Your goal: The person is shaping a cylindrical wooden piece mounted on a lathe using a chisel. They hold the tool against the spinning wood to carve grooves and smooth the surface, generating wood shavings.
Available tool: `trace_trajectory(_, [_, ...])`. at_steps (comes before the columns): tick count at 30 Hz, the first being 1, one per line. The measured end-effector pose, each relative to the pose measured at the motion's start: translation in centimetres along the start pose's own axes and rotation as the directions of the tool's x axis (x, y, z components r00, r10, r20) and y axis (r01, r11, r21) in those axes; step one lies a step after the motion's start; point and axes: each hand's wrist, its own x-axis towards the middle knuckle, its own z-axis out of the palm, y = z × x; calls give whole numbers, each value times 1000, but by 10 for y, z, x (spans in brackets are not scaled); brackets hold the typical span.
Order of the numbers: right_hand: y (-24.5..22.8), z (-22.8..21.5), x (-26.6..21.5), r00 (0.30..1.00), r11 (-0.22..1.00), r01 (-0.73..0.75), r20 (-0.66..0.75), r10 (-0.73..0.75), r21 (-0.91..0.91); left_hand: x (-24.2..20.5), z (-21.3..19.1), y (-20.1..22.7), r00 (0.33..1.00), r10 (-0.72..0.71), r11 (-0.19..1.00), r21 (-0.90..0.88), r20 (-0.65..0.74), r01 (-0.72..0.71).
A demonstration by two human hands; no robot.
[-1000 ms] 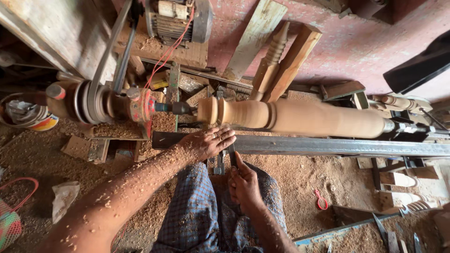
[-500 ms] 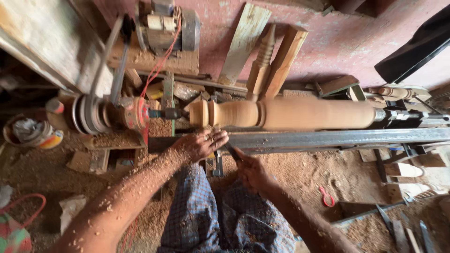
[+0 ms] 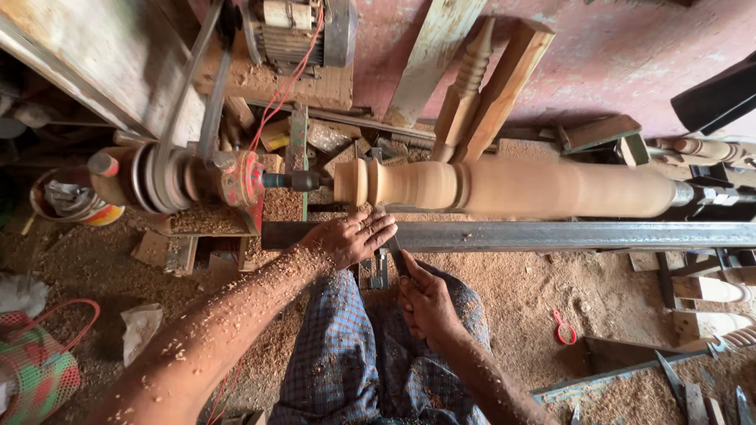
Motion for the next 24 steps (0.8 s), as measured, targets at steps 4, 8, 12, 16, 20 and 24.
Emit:
trace_trajectory(4, [1,3,0,1000,1000,-7,-26,8,29,2,5,-1,1000,-1,1000,-6,-5,1])
trace_trajectory(8, [8,14,1,999,994,14,-44,-9,110,1,-4,1,995,-25,1000,6,93,25])
trace_trajectory(12, [15,33,2,993,983,50,-111,-31,179,2,-3,1,993,-33,999,-9,115,34])
trace_trajectory(16, [16,52,0,982,969,84,-184,-41,231,4,5,-2,994,-30,996,-84,110,40])
trace_trajectory(20, [20,77,5,966,939,136,-253,-54,317,3,4,-4,990,-68,936,-337,122,105])
trace_trajectory(24, [31,105,11,952,869,206,-297,-72,451,4,1,-3,981,-59,977,-192,184,94])
